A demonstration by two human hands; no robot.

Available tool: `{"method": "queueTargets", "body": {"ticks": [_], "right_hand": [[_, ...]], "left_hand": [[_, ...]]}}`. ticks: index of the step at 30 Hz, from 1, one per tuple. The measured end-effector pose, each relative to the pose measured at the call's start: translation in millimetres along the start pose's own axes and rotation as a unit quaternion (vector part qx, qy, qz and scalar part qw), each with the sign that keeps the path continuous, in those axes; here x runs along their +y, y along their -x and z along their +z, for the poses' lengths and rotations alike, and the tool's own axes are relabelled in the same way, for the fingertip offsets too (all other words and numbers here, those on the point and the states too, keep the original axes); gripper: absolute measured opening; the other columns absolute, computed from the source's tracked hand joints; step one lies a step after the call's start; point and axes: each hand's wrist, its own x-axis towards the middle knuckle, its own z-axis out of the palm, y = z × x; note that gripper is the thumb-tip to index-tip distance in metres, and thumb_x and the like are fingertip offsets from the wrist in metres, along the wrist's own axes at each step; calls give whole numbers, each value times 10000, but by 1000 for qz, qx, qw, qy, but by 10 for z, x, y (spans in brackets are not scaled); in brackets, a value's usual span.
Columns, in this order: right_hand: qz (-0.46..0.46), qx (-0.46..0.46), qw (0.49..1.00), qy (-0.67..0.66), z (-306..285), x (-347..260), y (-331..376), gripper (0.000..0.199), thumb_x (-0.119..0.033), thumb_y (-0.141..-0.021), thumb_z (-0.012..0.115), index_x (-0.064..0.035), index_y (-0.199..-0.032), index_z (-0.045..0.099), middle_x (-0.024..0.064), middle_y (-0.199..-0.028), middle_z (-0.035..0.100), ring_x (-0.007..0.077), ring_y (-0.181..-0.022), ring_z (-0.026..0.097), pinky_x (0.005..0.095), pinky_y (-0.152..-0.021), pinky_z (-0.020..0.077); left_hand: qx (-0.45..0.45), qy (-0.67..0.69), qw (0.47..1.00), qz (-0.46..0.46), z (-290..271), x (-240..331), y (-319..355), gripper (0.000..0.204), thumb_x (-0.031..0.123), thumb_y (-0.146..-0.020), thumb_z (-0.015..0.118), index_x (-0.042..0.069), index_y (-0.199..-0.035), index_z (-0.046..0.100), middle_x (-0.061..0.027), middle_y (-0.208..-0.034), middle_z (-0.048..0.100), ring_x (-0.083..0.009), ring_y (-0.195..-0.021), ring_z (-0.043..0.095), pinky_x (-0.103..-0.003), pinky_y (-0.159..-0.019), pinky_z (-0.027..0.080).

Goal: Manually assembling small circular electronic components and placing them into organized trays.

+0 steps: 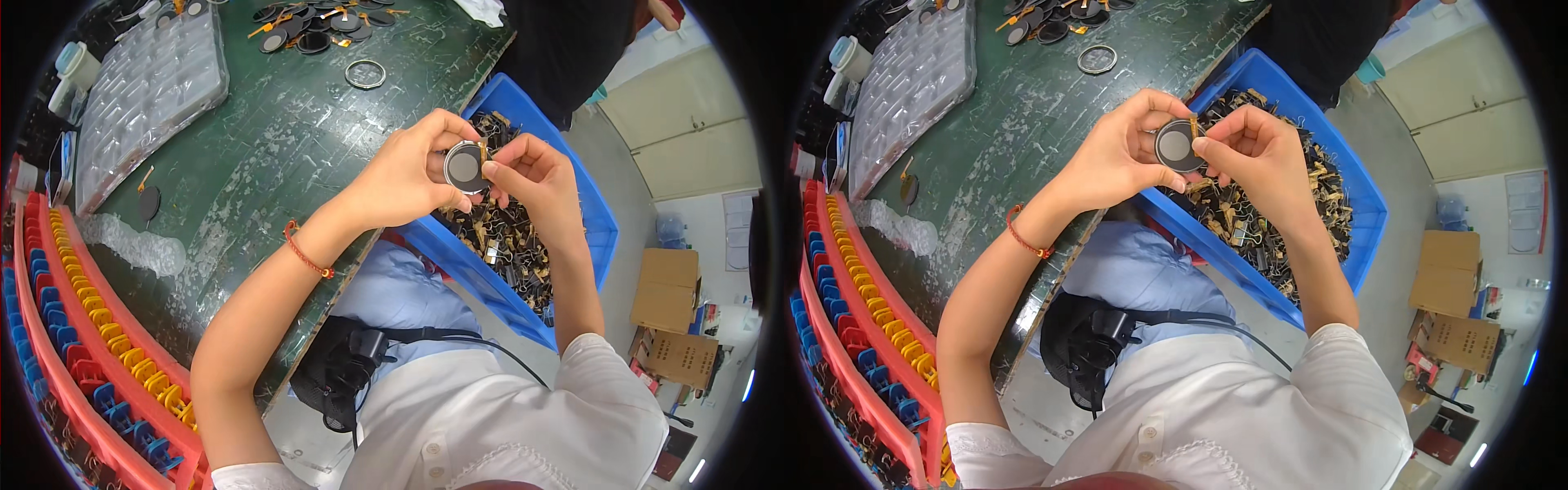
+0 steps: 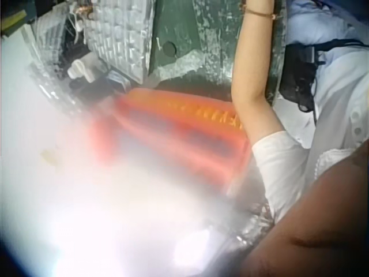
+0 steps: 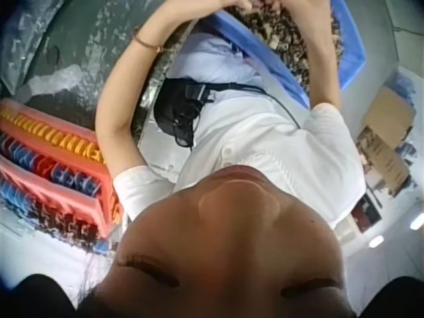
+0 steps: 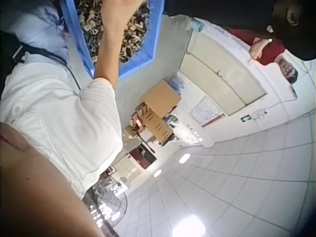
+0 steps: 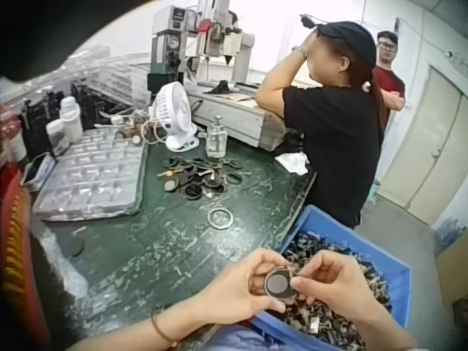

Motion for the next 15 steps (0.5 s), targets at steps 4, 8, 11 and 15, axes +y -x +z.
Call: {"method": "queueTargets", "body": {"ticks": [4,8,11,15], "right_hand": [[4,4,1000,8,-28,-2,-7,132,-69,-772,693,-15,-808,578,32,-703,607,56,-562,556,173,-493,432],[9,-7,1000,-2,-51,46,-38,149,-74,-767,700,-31,-791,560,15,-693,592,51,-559,549,171,-486,427],[15,-59,997,37,-85,154,-80,180,-78,-776,695,-61,-764,516,-25,-666,526,43,-544,512,170,-476,404],[40,-92,982,161,-105,119,-36,149,-95,-856,601,-16,-742,546,-8,-586,525,40,-506,506,192,-427,369]], "left_hand": [[2,1,1000,3,20,9,-13,553,-181,-668,617,2,-1142,399,-140,-1055,566,-228,-904,636,-328,-798,559],[-14,21,1000,1,1,-3,-8,495,-164,-711,584,-2,-1144,408,-148,-1091,557,-217,-927,623,-334,-808,556],[-41,2,999,-14,-63,-29,17,398,-124,-776,536,-14,-1140,419,-161,-1138,546,-218,-953,612,-328,-802,552],[-22,-30,999,26,-26,-10,-16,332,-122,-791,452,1,-1099,469,-138,-1165,564,-198,-956,600,-293,-712,567]]}}
